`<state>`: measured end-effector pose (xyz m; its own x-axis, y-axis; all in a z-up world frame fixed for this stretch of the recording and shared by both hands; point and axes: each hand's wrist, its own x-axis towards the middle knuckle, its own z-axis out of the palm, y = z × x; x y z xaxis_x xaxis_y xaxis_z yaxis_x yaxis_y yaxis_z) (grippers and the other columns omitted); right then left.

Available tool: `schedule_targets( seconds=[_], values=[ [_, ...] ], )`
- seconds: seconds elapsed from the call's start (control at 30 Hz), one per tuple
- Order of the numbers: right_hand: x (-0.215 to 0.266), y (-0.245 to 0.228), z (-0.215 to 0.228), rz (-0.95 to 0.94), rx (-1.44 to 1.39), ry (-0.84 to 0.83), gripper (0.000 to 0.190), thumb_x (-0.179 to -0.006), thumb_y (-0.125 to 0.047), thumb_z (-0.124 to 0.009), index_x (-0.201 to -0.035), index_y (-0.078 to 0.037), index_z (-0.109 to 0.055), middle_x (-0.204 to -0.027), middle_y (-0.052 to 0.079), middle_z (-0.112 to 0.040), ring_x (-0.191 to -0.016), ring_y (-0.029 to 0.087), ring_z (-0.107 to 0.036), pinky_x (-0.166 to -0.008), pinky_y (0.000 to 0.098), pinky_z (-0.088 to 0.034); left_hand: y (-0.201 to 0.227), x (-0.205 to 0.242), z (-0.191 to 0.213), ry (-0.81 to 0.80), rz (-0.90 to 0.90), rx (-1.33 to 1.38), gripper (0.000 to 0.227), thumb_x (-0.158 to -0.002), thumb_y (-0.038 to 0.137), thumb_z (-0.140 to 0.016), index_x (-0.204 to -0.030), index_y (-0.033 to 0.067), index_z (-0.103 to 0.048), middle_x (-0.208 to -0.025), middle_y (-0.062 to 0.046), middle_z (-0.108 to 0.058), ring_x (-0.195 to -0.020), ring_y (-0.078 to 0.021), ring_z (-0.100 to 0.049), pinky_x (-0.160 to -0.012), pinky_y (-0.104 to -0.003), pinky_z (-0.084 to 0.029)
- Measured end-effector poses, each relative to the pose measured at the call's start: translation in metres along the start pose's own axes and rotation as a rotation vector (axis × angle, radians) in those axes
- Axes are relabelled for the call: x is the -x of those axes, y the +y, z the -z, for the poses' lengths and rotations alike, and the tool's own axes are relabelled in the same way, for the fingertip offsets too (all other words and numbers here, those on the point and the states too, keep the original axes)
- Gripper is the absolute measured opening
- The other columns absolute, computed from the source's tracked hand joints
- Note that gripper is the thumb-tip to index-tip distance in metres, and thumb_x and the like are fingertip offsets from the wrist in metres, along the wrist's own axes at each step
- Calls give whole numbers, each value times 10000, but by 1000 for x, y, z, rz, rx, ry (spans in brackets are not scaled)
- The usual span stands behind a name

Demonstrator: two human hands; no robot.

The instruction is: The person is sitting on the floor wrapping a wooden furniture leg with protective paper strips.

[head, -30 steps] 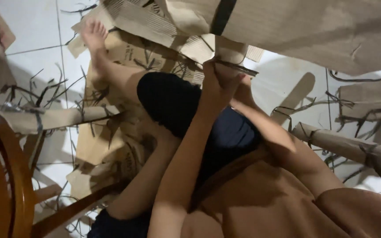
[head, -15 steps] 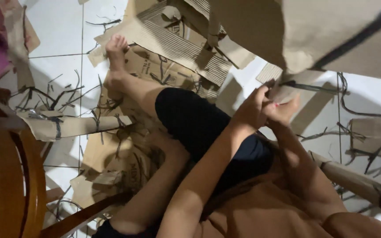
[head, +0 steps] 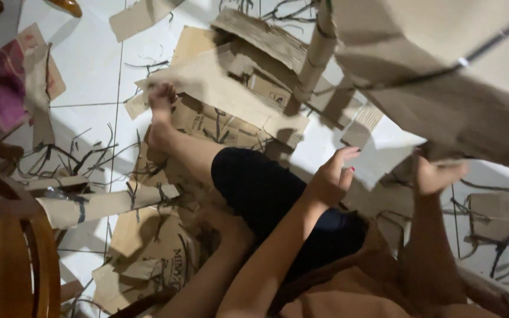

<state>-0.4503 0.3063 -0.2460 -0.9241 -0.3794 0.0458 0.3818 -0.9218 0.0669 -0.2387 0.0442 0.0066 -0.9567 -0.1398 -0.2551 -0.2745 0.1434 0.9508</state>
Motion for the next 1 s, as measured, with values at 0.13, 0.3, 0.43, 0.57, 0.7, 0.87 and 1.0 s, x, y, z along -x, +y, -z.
schedule_targets(
  seconds=[0.13,0.3,0.43,0.57,0.7,0.87,1.0],
  values=[
    [-4,3,-76,210,427,232,444,-979,-319,-516,-1328,-129,-713,-1423,30,-691,-1410,209,-610,-1198,370,-525,-3,-11,-1,31,-77,73,519,-947,156,-382,-1449,44,-454,-1452,-205,-571,-1412,-332,-507,-1146,-421,-418],
    [-14,-6,-95,450,811,171,289,-1018,-248,-499,-1230,-127,-655,-1232,30,-666,-1252,196,-628,-1137,310,-580,-29,-25,-9,38,-175,51,447,-988,132,-412,-1416,27,-485,-1382,-195,-618,-1352,-319,-566,-1125,-404,-460],
    [-14,-5,-79,827,965,143,455,-959,-56,-632,-1408,7,-592,-1427,189,-621,-1308,316,-575,-1201,484,-489,-54,-37,-18,146,-381,0,383,-970,75,-482,-1343,29,-554,-1279,-152,-673,-1224,-286,-650,-1095,-370,-496],
    [15,94,-128,1090,1755,437,949,-808,173,-775,-1553,-165,-296,-1424,152,-458,-1239,233,-501,-1101,368,-462,-59,-39,-18,300,-583,-105,343,-933,-29,-607,-1274,7,-614,-1134,-178,-726,-1063,-317,-718,-942,-436,-593],
    [63,124,-89,883,1863,637,999,-756,59,-847,-1559,-126,-283,-1457,179,-428,-1298,296,-476,-1134,449,-389,-43,-25,-11,236,-404,-78,299,-943,9,-600,-1236,50,-641,-1134,-142,-736,-1108,-308,-709,-1011,-457,-549],
    [85,164,-16,438,1947,476,1121,-601,41,-902,-1554,-69,-322,-1397,190,-380,-1324,375,-379,-1203,532,-218,-48,-16,-7,277,-240,-108,307,-961,79,-592,-1259,127,-646,-1170,-81,-751,-1186,-291,-680,-1054,-473,-503],
    [72,233,-64,325,1809,67,712,-716,-147,-843,-1376,-78,-584,-1340,119,-583,-1338,298,-488,-1216,446,-261,-67,-17,-9,479,-156,-235,291,-971,133,-553,-1223,209,-676,-1115,8,-773,-1127,-211,-709,-1034,-393,-516]
  ],
)
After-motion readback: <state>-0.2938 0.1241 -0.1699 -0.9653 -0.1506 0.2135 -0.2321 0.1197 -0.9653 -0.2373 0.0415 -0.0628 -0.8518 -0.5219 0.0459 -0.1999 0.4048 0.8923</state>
